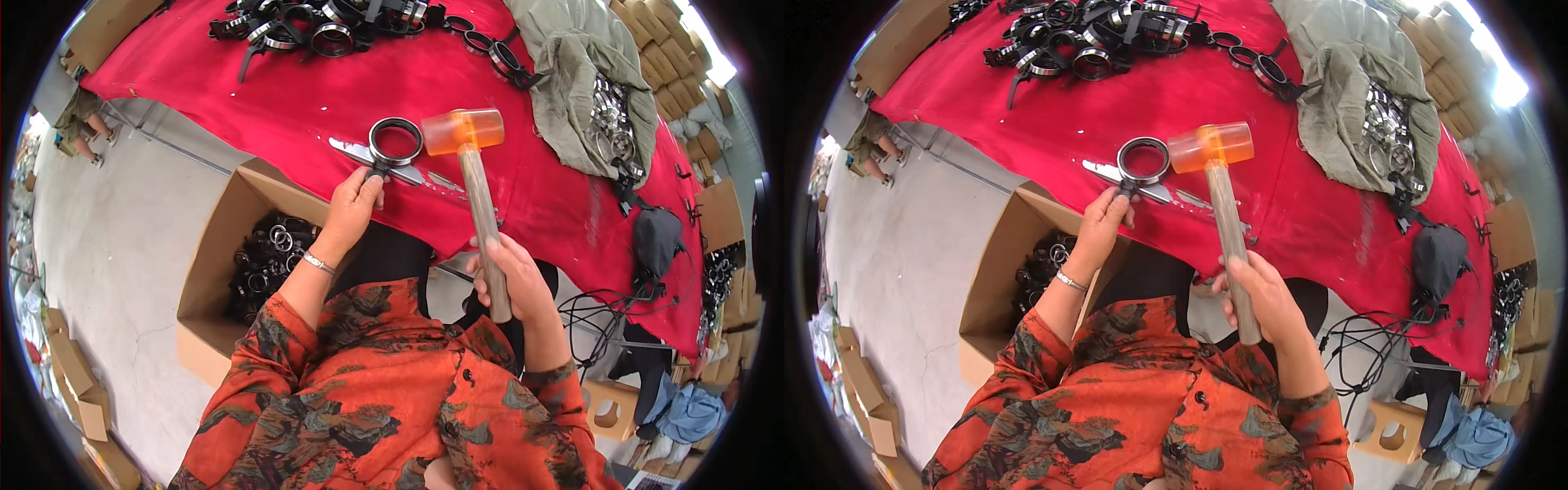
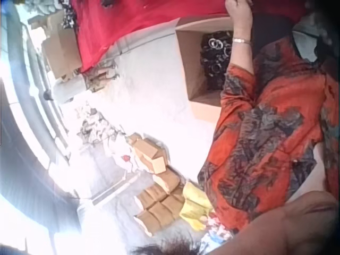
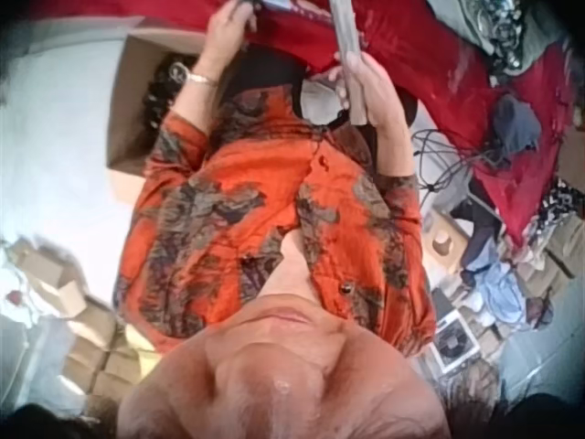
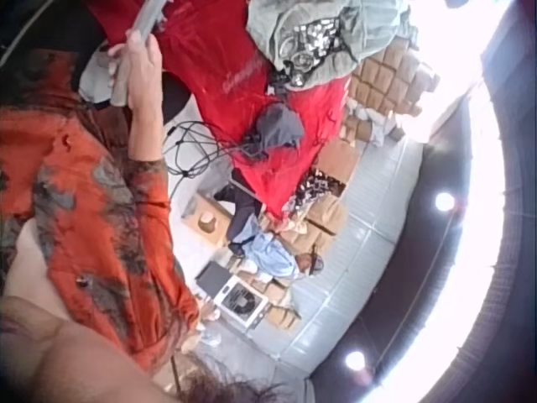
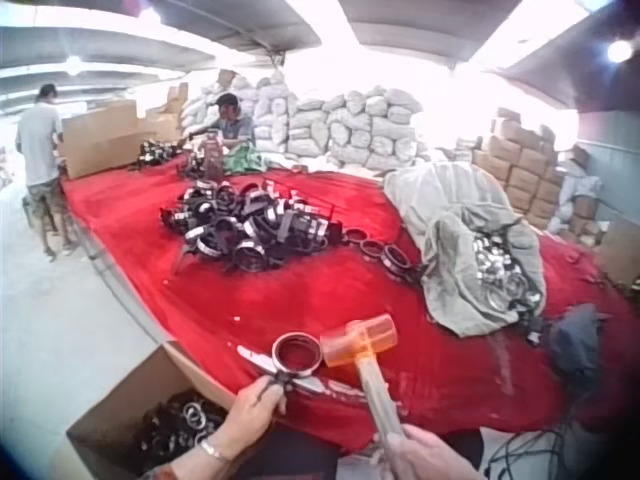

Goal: Using a rubber mallet to secure or tighten black circular components, likely hose clamps or similar plastic/rubber manufacturing products.

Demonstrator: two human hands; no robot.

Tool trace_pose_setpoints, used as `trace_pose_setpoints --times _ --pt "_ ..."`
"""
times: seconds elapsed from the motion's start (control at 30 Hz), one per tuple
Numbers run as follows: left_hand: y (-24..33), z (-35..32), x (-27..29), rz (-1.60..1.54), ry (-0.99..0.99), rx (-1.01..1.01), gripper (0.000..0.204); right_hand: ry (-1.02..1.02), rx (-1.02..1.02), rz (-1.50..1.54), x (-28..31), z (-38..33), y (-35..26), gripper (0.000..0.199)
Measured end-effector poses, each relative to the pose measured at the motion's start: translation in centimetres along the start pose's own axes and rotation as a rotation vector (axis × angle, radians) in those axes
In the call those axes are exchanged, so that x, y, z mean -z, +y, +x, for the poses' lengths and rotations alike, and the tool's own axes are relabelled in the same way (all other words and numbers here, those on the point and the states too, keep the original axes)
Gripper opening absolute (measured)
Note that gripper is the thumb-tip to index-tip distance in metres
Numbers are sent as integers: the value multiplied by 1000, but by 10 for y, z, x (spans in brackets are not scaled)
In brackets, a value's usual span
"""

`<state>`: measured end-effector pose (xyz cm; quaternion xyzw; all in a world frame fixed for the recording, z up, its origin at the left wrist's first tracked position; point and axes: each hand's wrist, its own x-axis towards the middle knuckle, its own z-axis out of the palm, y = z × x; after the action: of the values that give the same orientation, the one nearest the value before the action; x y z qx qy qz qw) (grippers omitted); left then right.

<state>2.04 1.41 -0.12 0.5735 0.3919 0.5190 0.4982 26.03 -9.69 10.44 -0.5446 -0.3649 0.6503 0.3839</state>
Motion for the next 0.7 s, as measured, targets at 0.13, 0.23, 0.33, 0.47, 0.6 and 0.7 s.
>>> trace_pose_setpoints --times 0.13,0.23,0.33,0.47,0.6,0.7 --pt "2 -5 0 21 -34 41 31 177 48 -160 -2 -5 -10 26" --pt "7 -10 -2 24 -39 65 30 265 369 -273 -1 -33 -36 29" --pt "6 -5 -14 34 33 89 23 377 626 -277 -6 -43 -55 34" --pt "6 -6 -3 179 129 157 26 333 713 -816 -13 -34 -25 35" --pt "-30 -3 28 178 104 -11 30 25 331 -868 -14 -16 29 38" --pt "-21 -15 26 -13 236 118 31 -32 486 -781 -24 -26 12 37"
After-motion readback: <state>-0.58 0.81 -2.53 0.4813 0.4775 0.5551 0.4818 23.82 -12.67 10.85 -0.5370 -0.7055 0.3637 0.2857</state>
